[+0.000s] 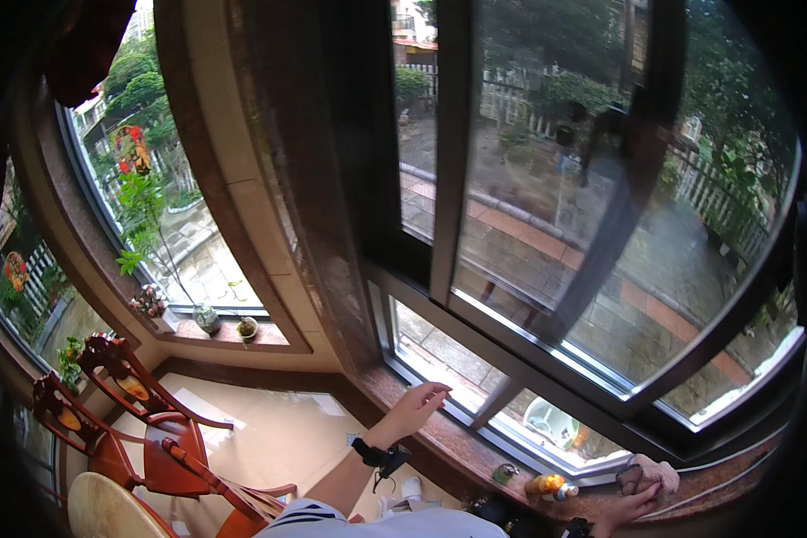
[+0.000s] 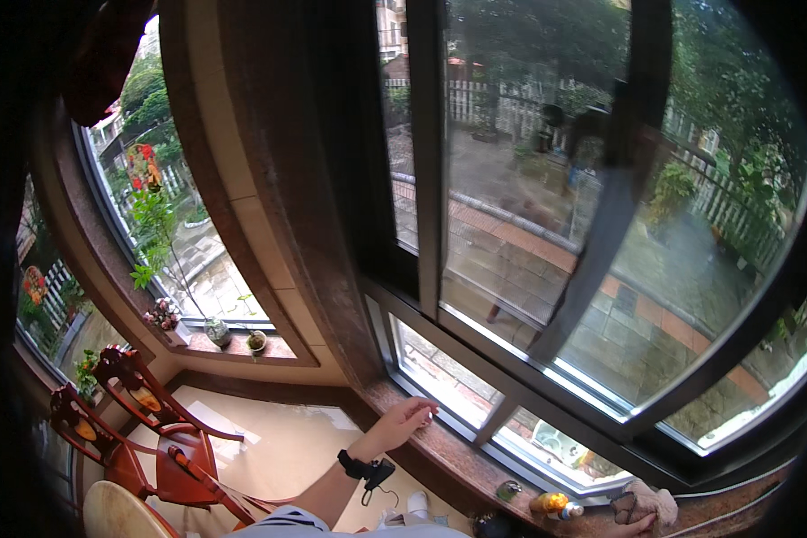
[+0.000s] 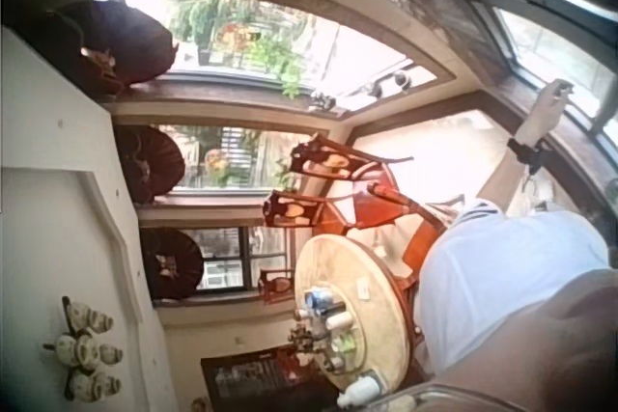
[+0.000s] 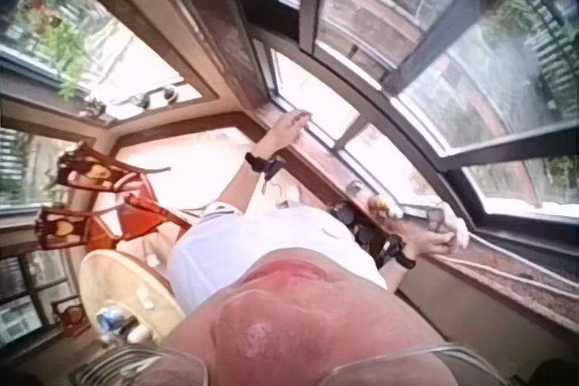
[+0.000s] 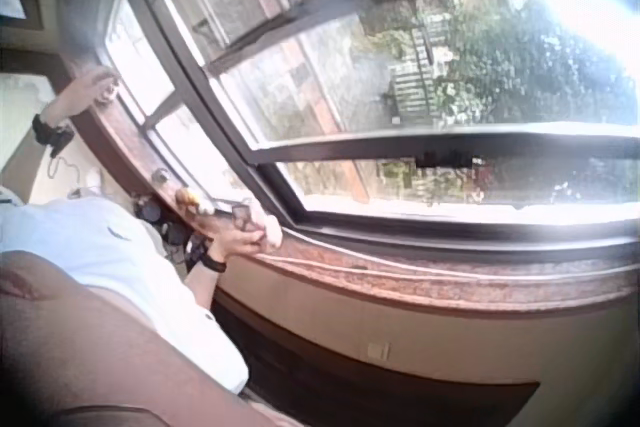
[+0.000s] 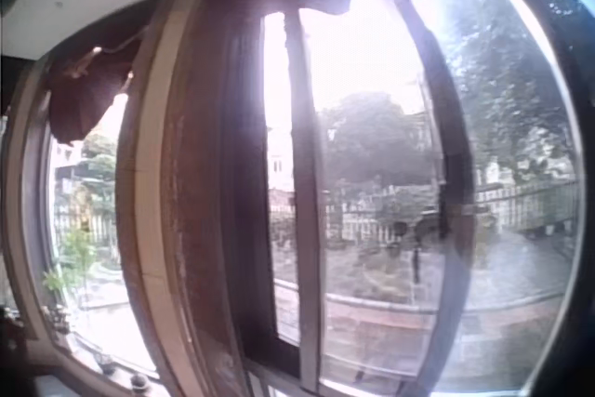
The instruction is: Wiping down a granite window sill, wall tiles, and a light switch with a cleaning cloth.
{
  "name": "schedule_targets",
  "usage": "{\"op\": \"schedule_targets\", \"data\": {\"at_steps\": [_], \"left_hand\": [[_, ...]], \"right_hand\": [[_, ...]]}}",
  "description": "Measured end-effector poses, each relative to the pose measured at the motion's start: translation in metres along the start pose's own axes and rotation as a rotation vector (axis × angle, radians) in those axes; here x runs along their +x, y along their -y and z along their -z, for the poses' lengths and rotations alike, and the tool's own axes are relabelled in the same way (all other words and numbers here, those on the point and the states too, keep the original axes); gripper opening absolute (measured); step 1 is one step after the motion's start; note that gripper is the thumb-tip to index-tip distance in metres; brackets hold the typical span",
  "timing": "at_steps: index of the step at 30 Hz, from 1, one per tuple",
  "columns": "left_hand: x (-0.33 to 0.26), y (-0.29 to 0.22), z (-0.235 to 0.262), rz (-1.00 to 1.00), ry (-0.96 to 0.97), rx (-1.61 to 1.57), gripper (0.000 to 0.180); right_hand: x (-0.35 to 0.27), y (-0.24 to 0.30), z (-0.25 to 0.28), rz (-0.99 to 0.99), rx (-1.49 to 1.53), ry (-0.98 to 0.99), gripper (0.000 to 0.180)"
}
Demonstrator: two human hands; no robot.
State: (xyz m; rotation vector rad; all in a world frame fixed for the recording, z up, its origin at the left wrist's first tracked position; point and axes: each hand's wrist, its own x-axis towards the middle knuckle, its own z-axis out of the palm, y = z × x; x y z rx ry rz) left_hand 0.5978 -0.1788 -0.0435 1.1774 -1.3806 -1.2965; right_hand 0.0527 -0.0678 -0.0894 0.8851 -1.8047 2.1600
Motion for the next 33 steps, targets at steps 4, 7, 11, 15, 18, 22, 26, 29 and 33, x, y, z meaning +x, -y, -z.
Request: {"op": "schedule_targets", "data": {"at_steps": [4, 7, 11, 15, 18, 22, 26, 29, 33], "left_hand": [[-0.005, 0.04, 0.025, -0.054, -0.091, -0.075, 0.029], [-0.021, 0.039, 0.04, -0.05, -0.127, -0.162, 0.028], [-0.034, 0.042, 0.055, -0.022, -0.168, -0.223, 0.028], [-0.034, 0.04, 0.059, -0.023, -0.203, -0.287, 0.03], [-0.032, 0.046, 0.057, -0.03, -0.178, -0.244, 0.03], [-0.026, 0.04, 0.061, 0.0, -0.094, -0.121, 0.03], [-0.006, 0.066, 0.071, -0.057, -0.112, -0.083, 0.032], [0.0, 0.048, 0.066, -0.124, -0.132, 0.085, 0.033], [-0.002, 0.0, 0.049, -0.073, -0.061, -0.019, 0.039]], "right_hand": [[-0.031, 0.038, -0.069, 0.152, 0.059, 0.161, 0.04], [-0.05, 0.03, -0.094, 0.217, 0.014, 0.366, 0.035], [-0.096, 0.106, -0.14, 0.043, 0.144, 0.352, 0.027], [-0.11, 0.109, -0.15, 0.128, 0.187, 0.568, 0.024], [-0.117, 0.129, -0.161, 0.232, 0.237, 0.741, 0.022], [-0.116, 0.154, -0.183, 0.399, 0.353, 1.001, 0.021], [-0.101, 0.167, -0.224, 0.537, 0.703, 1.454, 0.022], [-0.121, 0.187, -0.229, 0.526, 0.548, 1.186, 0.022], [-0.128, 0.206, -0.245, 0.54, 0.561, 1.125, 0.028]]}}
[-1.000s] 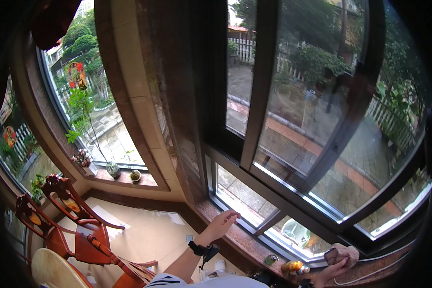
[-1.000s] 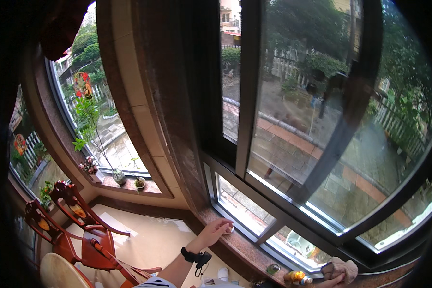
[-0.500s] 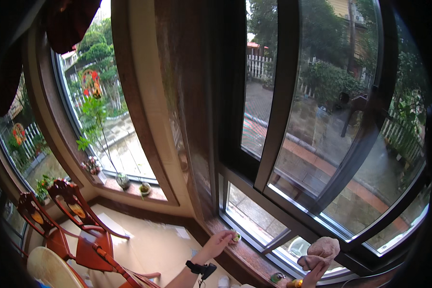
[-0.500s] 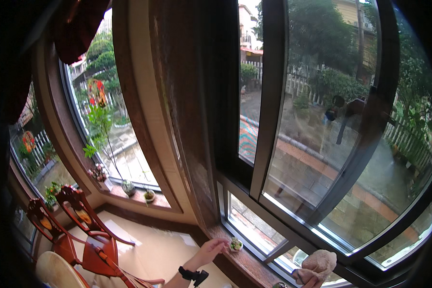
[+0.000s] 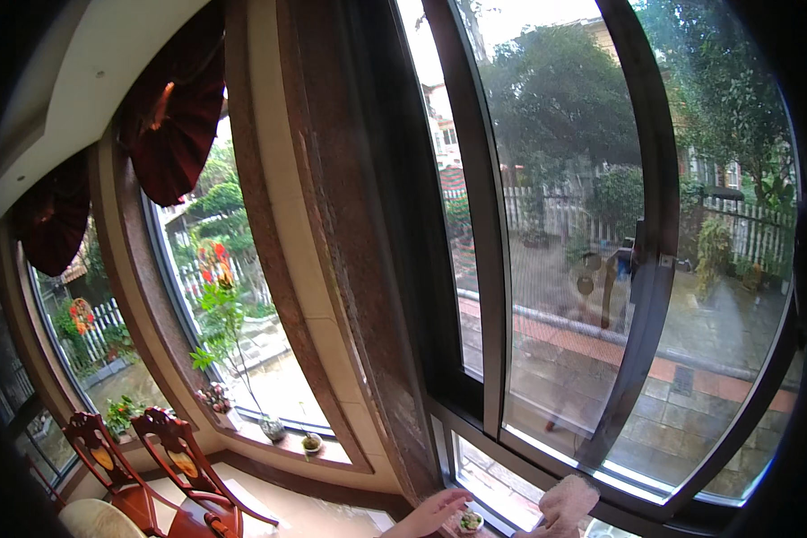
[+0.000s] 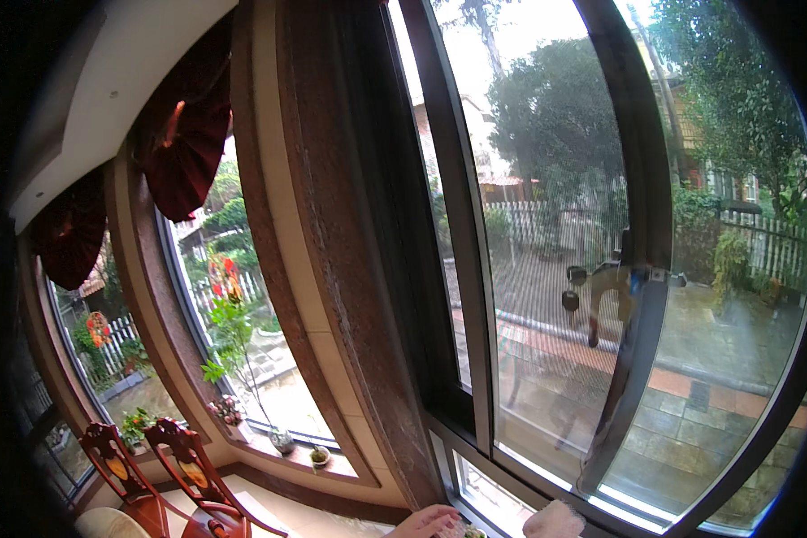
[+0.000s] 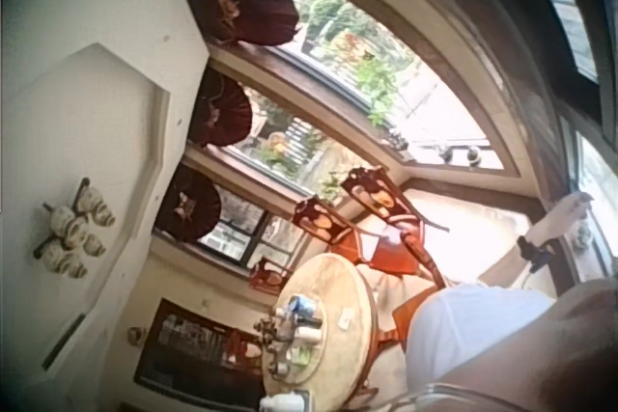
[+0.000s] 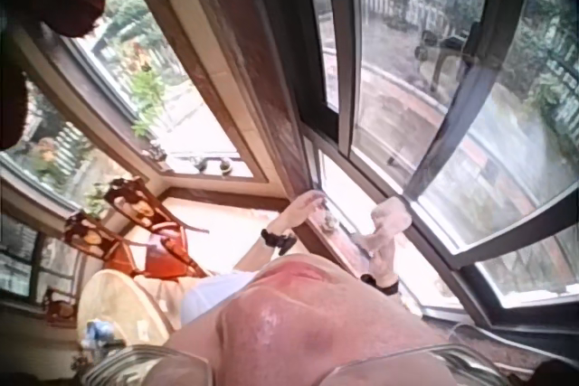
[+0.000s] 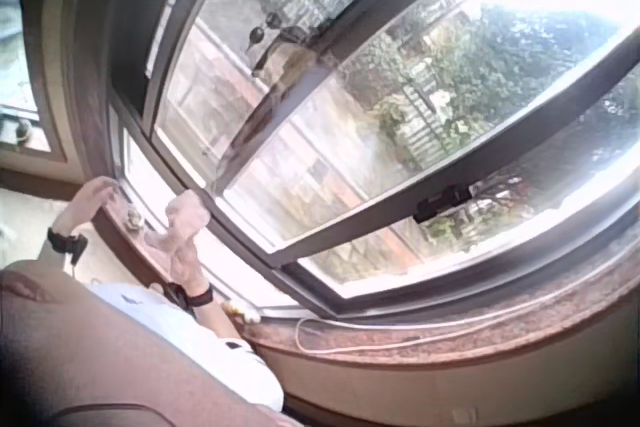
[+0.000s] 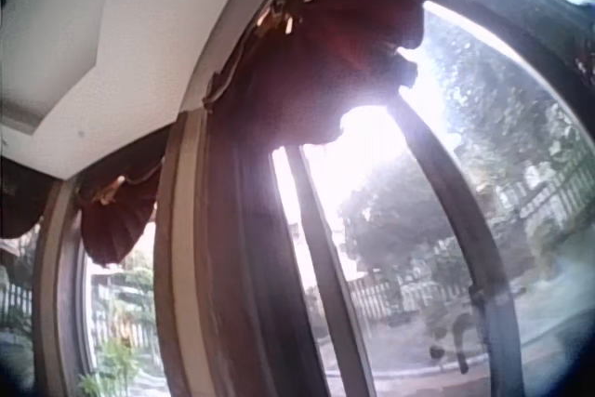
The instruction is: Wiping down a granite window sill, wall tiles, and a light switch with a cleaning cloth.
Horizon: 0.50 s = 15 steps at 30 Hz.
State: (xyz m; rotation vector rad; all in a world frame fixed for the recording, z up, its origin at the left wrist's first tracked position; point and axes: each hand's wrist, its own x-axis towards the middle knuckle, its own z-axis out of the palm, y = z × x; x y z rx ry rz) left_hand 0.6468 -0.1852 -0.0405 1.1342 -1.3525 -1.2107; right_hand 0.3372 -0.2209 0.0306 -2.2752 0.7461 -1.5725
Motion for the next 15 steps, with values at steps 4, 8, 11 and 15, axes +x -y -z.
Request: {"op": "schedule_targets", "data": {"at_steps": [4, 8, 11, 15], "left_hand": [[-0.023, -0.11, -0.053, -0.156, 0.208, 0.065, 0.065], [-0.021, -0.136, -0.066, -0.134, 0.198, -0.003, 0.061], [-0.018, -0.151, -0.048, -0.186, 0.085, 0.291, 0.038], [-0.025, -0.171, -0.017, -0.3, -0.121, 0.488, 0.021]], "right_hand": [[0.015, 0.012, -0.021, 0.105, 0.084, 0.084, 0.037], [0.022, 0.026, -0.043, 0.246, 0.177, 0.155, 0.047], [0.044, 0.02, -0.061, 0.29, 0.153, 0.125, 0.058], [0.049, 0.025, -0.084, 0.117, -0.013, 0.121, 0.078]]}}
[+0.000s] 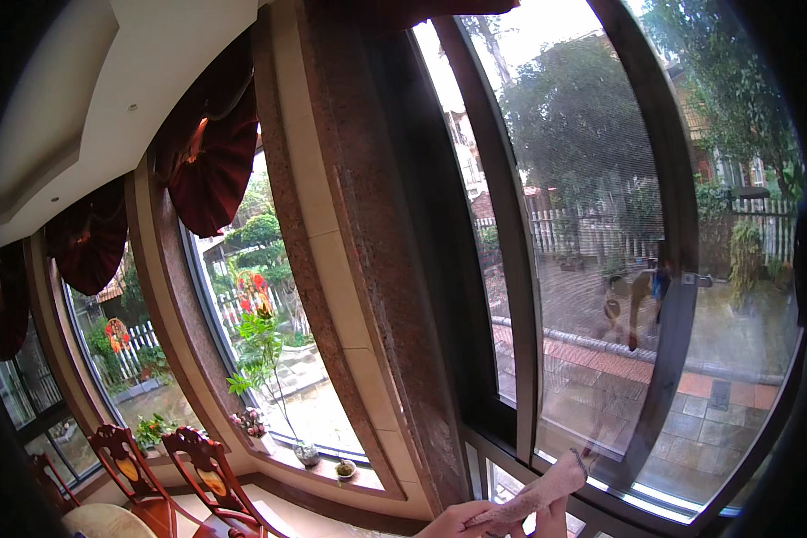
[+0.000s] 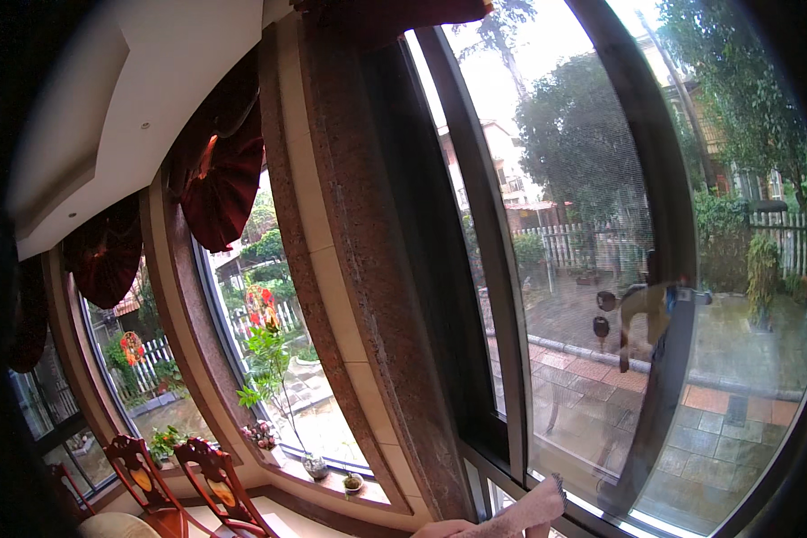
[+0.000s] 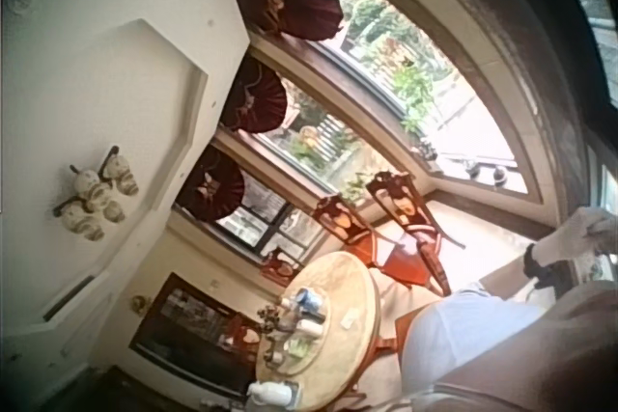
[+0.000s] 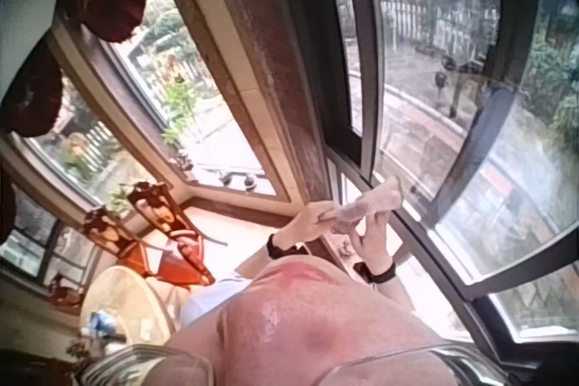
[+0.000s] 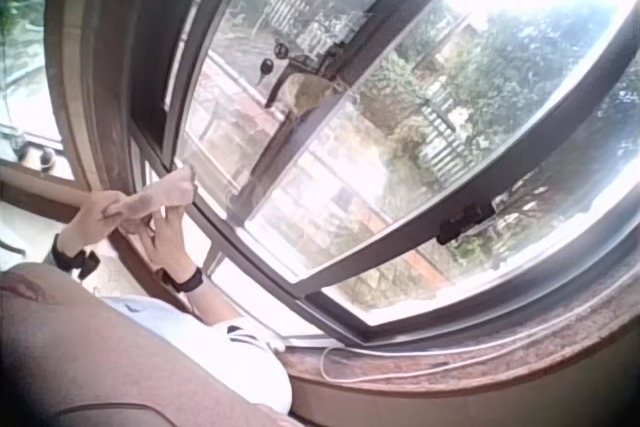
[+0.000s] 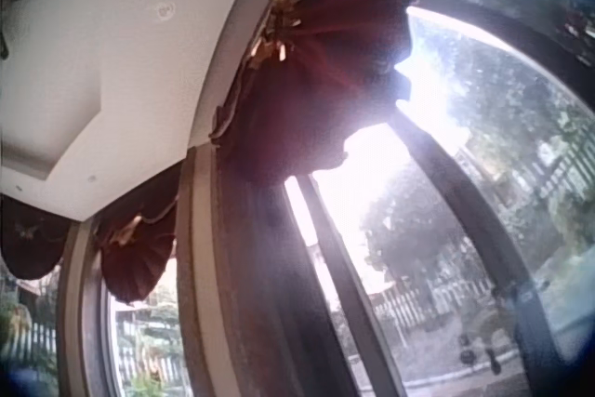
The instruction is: Wiping down a granite window sill, wall tiles, and a light switch with a cleaning cloth.
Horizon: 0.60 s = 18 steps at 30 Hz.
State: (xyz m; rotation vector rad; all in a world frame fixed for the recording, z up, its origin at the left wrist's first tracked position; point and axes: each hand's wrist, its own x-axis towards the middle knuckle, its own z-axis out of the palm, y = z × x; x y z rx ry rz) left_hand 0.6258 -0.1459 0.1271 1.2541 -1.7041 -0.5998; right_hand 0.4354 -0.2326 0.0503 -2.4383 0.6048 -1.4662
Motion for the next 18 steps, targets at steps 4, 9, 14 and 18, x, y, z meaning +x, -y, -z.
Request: {"op": "schedule_targets", "data": {"at_steps": [4, 9, 14, 18], "left_hand": [[0.01, 0.003, 0.044, 0.0, -0.115, -0.097, 0.022], [0.012, 0.029, 0.119, -0.172, -0.231, 0.238, 0.014], [0.048, 0.029, 0.221, -0.463, -0.153, 0.22, 0.023], [0.074, 0.003, 0.278, -0.495, -0.226, 0.323, 0.012]], "right_hand": [[0.056, 0.013, -0.014, -0.004, -0.242, -0.072, 0.063], [0.101, 0.016, -0.081, 0.016, -0.077, -0.247, 0.088], [0.192, 0.037, -0.119, 0.122, 0.067, -0.224, 0.096], [0.27, 0.049, -0.138, 0.202, -0.019, -0.331, 0.093]]}}
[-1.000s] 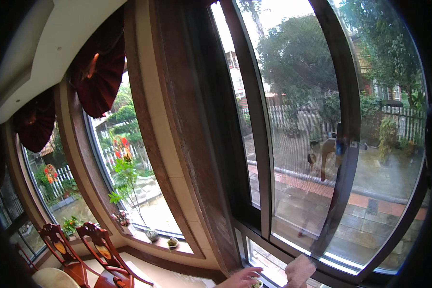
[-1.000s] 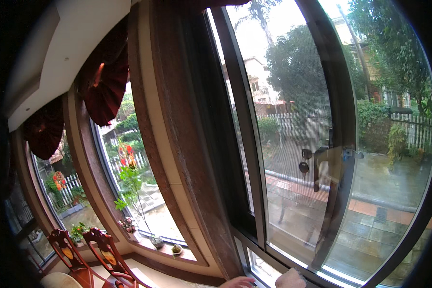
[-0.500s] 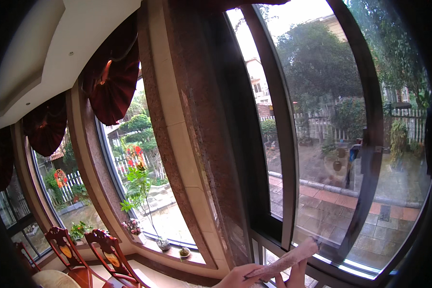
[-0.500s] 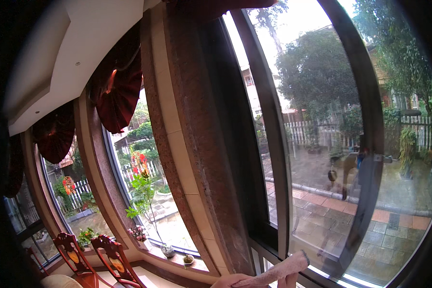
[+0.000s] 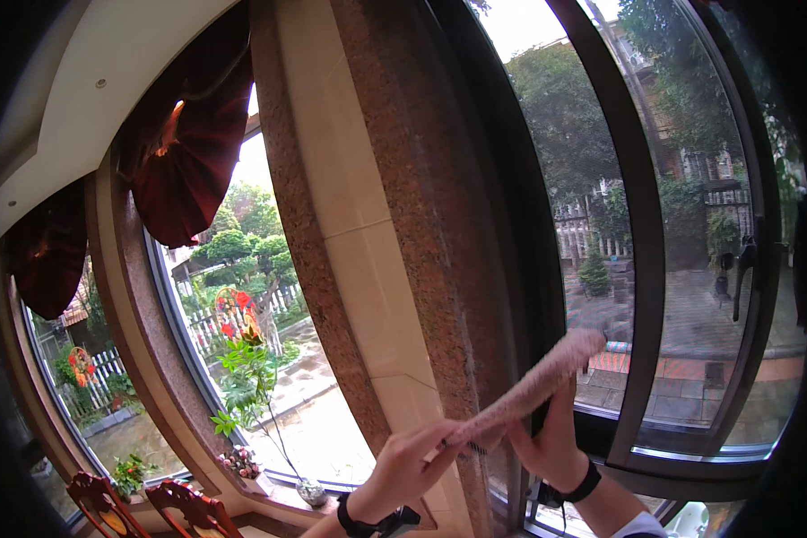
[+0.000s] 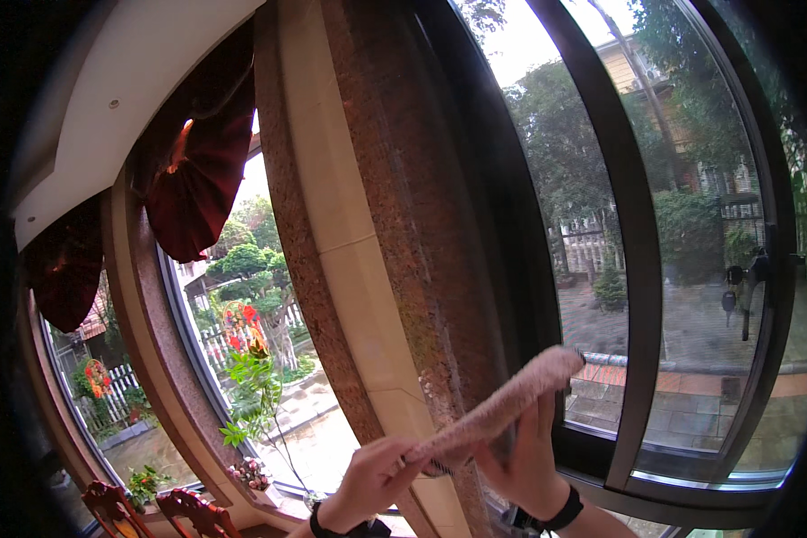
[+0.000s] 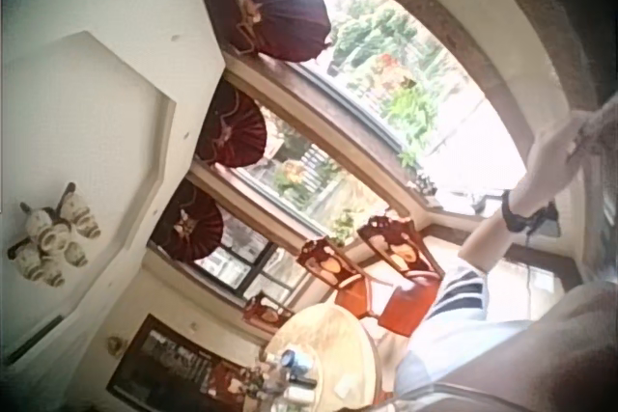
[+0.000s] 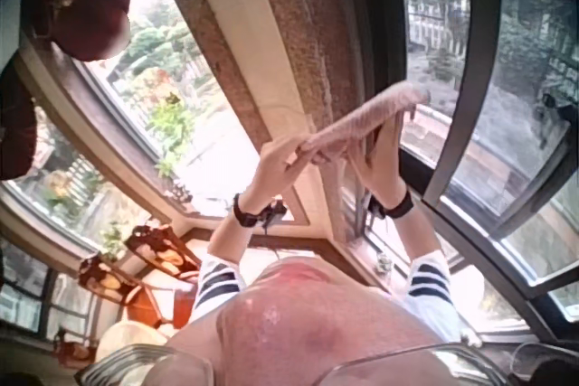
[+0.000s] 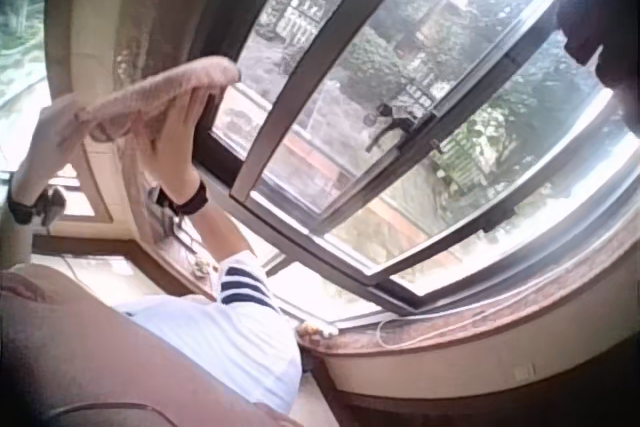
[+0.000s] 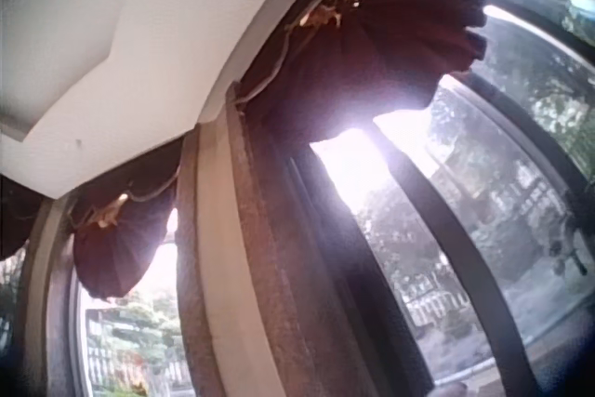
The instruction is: Wiping down a granite window sill, wall tiles, and a light switch with a cleaning cloth.
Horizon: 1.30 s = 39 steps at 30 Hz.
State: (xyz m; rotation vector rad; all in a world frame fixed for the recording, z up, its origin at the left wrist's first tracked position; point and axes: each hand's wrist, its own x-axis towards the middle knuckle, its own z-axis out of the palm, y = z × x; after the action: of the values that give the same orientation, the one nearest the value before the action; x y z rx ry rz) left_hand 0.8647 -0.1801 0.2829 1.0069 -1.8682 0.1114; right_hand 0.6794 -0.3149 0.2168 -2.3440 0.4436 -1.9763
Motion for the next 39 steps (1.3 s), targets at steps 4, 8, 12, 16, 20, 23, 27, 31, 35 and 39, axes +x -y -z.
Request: {"op": "schedule_targets", "data": {"at_steps": [4, 8, 12, 16, 20, 23, 27, 31, 35, 39], "left_hand": [[0.037, 0.026, 0.03, -0.108, -0.084, 0.108, 0.01], [0.067, 0.057, 0.055, -0.11, -0.227, 0.164, 0.007], [0.107, 0.074, 0.08, -0.12, -0.246, 0.241, 0.007], [0.132, 0.099, 0.117, -0.222, -0.249, 0.252, 0.02], [0.125, 0.127, 0.164, -0.144, -0.195, 0.403, 0.033], [0.106, 0.151, 0.212, 0.009, -0.292, 0.572, 0.03], [0.046, 0.2, 0.31, 0.067, -0.42, 0.898, 0.023], [-0.054, 0.233, 0.421, 0.251, -0.583, 1.21, 0.025], [-0.093, 0.245, 0.487, 0.094, -0.794, 1.337, 0.026], [-0.036, 0.202, 0.43, -0.095, -0.86, 1.314, 0.018]], "right_hand": [[0.067, -0.002, -0.019, 0.083, -0.088, -0.018, 0.095], [0.139, 0.003, -0.038, 0.249, -0.11, -0.06, 0.093], [0.199, 0.0, -0.053, 0.342, -0.174, -0.116, 0.09], [0.239, -0.003, -0.079, 0.383, -0.182, -0.198, 0.089], [0.25, -0.013, -0.084, 0.386, -0.148, -0.227, 0.093], [0.255, -0.03, -0.065, 0.463, -0.234, -0.414, 0.093], [0.26, -0.057, -0.03, 0.544, -0.187, -0.544, 0.093], [0.242, -0.058, 0.01, 0.421, -0.04, -0.585, 0.091], [0.218, -0.103, 0.071, 0.294, -0.15, -0.715, 0.08], [0.188, -0.106, 0.114, 0.354, -0.327, -0.683, 0.071]]}}
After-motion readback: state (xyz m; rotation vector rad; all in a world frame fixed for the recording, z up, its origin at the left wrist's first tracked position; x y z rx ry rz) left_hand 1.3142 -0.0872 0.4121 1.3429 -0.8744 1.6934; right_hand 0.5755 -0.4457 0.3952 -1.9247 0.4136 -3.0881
